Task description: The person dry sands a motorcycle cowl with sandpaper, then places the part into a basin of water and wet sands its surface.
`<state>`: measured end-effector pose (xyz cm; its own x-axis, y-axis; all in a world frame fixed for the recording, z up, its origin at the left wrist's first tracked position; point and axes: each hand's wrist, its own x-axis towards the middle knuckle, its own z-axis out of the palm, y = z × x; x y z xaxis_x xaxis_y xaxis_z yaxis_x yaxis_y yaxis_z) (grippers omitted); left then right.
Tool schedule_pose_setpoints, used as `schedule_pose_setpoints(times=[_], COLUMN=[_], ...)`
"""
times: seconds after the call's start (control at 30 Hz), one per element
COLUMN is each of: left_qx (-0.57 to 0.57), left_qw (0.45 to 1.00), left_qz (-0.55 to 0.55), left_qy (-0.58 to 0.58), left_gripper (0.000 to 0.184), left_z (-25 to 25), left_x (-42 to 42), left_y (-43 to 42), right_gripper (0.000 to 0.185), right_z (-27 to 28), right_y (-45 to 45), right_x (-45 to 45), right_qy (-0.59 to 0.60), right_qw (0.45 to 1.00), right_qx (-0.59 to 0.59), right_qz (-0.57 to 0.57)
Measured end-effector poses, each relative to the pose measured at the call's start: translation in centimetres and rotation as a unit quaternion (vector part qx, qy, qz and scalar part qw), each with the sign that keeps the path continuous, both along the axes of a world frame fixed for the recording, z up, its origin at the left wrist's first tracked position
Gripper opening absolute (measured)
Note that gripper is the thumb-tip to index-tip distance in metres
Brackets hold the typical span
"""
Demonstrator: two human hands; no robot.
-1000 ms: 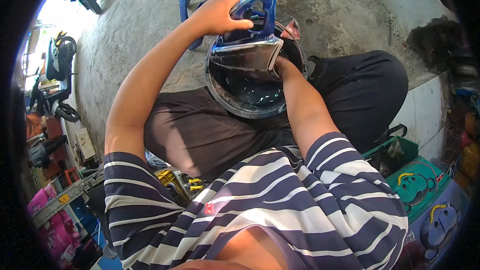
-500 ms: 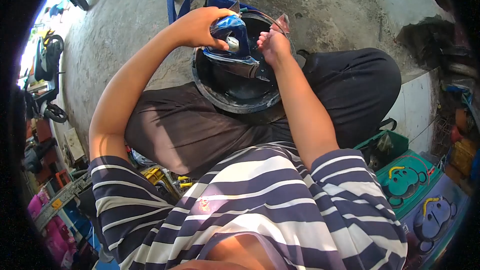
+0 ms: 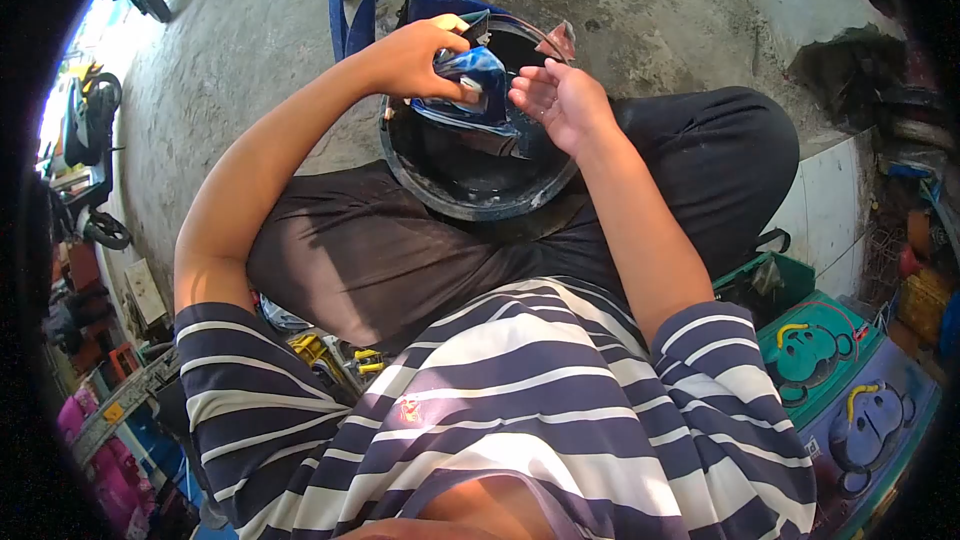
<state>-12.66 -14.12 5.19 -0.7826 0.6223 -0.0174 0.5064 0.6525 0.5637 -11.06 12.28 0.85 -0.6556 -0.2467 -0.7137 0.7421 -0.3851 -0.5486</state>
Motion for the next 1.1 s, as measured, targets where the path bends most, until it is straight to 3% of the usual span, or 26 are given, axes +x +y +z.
schedule_pose_setpoints(times=[0.07, 0.1, 0.17, 0.2, 0.23, 0.3, 0.47, 0.57, 0.7, 0.83, 0.93, 0.97, 1.03, 1.1], left_qx=[-0.007, 0.041, -0.045, -0.039, -0.055, -0.052, 0.005, 0.000, -0.022, -0.026, -0.038, -0.046, -0.060, -0.071], left_qw=[1.000, 0.999, 0.998, 0.996, 0.992, 0.990, 0.991, 0.988, 0.988, 0.995, 0.997, 0.997, 0.996, 0.996], left_qz=[0.010, 0.014, 0.038, 0.080, 0.095, 0.111, 0.132, 0.153, 0.150, 0.096, 0.069, 0.064, 0.053, 0.044], left_qy=[0.000, 0.021, 0.009, -0.023, -0.054, -0.066, -0.018, 0.003, 0.006, -0.013, -0.016, -0.007, -0.027, -0.014], left_gripper=[0.069, 0.071, 0.070, 0.070, 0.057, 0.057, 0.060, 0.066, 0.070, 0.065, 0.061, 0.061, 0.061, 0.062], left_z=[-0.2, 0.0, 0.6, 0.8, 1.9, 3.4, 0.8, 0.9, 1.0, 2.0, 1.9, 1.8, 2.3, 2.2], left_x=[-0.6, -0.6, -1.5, -1.4, -1.3, -1.0, -1.9, -2.0, -2.0, -1.9, -2.0, -2.2, -2.4, -2.5], left_y=[-0.2, -0.3, -0.7, -0.8, -0.6, -0.1, -0.1, 0.8, 0.8, -0.1, -0.5, -0.5, -0.2, -0.2], right_gripper=[0.034, 0.034, 0.034, 0.035, 0.035, 0.036, 0.038, 0.039, 0.033, 0.030, 0.031, 0.031, 0.032, 0.029], right_z=[0.7, 1.2, 2.7, 3.7, 5.1, 7.4, 6.8, 4.8, 5.2, 4.3, -0.5, -1.3, -8.4, -14.9], right_y=[0.5, 0.9, 1.6, 1.8, 1.7, 1.5, -0.2, -0.3, 1.2, 2.6, 1.5, 0.5, 0.6, -1.0], right_x=[-0.4, -0.4, -0.5, -0.5, -0.3, 0.3, 0.3, -0.3, -1.1, -1.8, -1.5, -1.6, -2.8, -4.9], right_qy=[0.011, 0.033, 0.079, 0.098, 0.124, 0.172, 0.286, 0.375, 0.355, 0.257, 0.237, 0.193, 0.405, 0.240], right_qw=[1.000, 0.999, 0.996, 0.993, 0.987, 0.970, 0.877, 0.800, 0.782, 0.761, 0.822, 0.817, 0.730, 0.851], right_qx=[0.005, 0.013, 0.030, 0.050, 0.075, 0.123, 0.206, 0.297, 0.329, 0.429, 0.359, 0.364, 0.347, 0.288], right_qz=[0.005, 0.016, 0.038, 0.046, 0.070, 0.118, 0.326, 0.363, 0.392, 0.414, 0.374, 0.405, 0.428, 0.367])
